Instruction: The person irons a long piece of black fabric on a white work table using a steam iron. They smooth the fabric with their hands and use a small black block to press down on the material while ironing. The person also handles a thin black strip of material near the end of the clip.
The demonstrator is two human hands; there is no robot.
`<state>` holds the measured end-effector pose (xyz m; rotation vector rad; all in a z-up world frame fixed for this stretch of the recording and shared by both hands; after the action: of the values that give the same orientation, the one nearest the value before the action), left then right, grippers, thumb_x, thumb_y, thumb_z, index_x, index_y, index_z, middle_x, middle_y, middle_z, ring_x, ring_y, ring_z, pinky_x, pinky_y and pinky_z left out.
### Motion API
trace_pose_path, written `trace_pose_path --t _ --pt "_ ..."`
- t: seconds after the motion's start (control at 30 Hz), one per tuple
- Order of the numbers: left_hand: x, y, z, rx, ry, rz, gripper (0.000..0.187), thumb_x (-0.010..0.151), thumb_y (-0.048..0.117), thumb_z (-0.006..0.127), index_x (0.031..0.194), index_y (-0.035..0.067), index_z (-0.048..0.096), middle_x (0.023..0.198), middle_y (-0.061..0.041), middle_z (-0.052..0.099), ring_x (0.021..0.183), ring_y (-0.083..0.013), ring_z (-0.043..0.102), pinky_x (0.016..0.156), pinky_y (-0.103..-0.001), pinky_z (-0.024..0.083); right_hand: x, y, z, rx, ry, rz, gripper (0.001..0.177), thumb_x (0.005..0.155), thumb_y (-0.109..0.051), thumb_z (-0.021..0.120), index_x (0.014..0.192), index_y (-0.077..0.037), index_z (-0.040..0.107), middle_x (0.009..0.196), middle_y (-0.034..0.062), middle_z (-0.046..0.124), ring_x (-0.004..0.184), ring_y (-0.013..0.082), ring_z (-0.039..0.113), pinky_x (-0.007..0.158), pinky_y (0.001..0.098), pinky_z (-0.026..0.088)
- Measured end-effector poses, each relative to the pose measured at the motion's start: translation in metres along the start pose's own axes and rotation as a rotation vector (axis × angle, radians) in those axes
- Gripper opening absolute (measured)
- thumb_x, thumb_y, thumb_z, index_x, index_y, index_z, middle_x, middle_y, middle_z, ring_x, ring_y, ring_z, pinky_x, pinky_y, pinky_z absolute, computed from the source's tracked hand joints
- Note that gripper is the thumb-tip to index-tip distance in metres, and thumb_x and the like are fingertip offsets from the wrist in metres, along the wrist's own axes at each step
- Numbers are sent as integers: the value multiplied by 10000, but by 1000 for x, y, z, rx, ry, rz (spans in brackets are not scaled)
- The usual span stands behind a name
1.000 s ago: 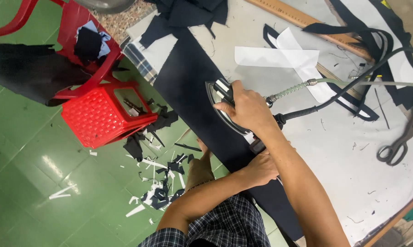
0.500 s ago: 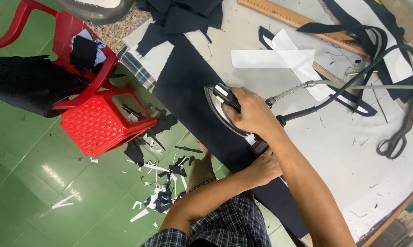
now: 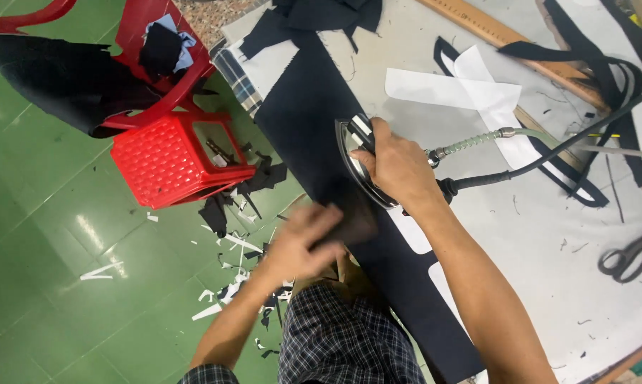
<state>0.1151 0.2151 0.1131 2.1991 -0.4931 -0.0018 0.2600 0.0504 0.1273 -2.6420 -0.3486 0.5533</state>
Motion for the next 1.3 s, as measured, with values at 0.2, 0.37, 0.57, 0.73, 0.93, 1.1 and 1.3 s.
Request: trace_pose_path --t 0.2,0.37,0.57,0.73,0.93,1.1,1.3 --pt "87 -92 -58 554 367 -26 614 852 472 821 1366 161 694 1121 -199 576 1011 -370 588 877 -454 487 3 5 11 -175 46 40 452 1033 -471 519 1152 -34 505 777 187 686 728 400 746 642 493 622" --pt "164 -128 -47 700 239 -36 656 837 454 856 1401 194 646 1140 -157 501 1032 -335 520 831 -428 443 2 0 10 -263 87 9 433 1026 -448 535 1076 -18 521 692 179 666 651 372 741 578 455 616" --pt "192 -140 -47 738 142 -23 636 925 466 784 1462 192 583 1239 -163 462 1152 -337 455 921 -438 394 7 -5 3 -344 184 1 411 1009 -453 572 952 -46 550 570 106 607 524 295 711 489 386 595" --pt "182 -113 -43 752 146 124 538 1093 465 595 1438 54 561 1414 -290 470 1315 -475 459 1074 -629 404 0 -1 6 -290 201 23 375 1017 -390 636 1104 -41 531 641 80 622 471 379 641 375 458 495" --pt "139 -62 3 489 170 391 522 1088 374 466 1444 7 570 1491 -217 514 1443 -374 424 1200 -575 263 -14 10 4 -131 176 86 356 1028 -381 556 1024 -26 528 689 182 652 664 410 738 611 522 615" --pt "110 -44 60 329 -95 483 587 1097 420 336 1472 10 527 1513 -207 518 1466 -346 423 1235 -571 214 -55 29 8 -125 103 168 383 1018 -416 560 1013 -33 538 723 200 671 704 414 746 637 529 617" --pt "102 -40 93 386 -246 528 698 1065 561 343 1527 57 481 1578 -161 462 1504 -303 374 1265 -566 150 -104 52 16 -120 35 207 406 1023 -429 523 1050 -23 534 713 186 659 673 428 744 598 526 605"
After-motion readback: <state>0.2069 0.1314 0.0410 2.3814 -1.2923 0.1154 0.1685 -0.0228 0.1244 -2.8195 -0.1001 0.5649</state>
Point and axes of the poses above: each hand's wrist, its own x-axis towards the middle knuckle, its own z-axis out of the palm, y = z × x, the point moved 8 cm from there along x, towards the middle knuckle
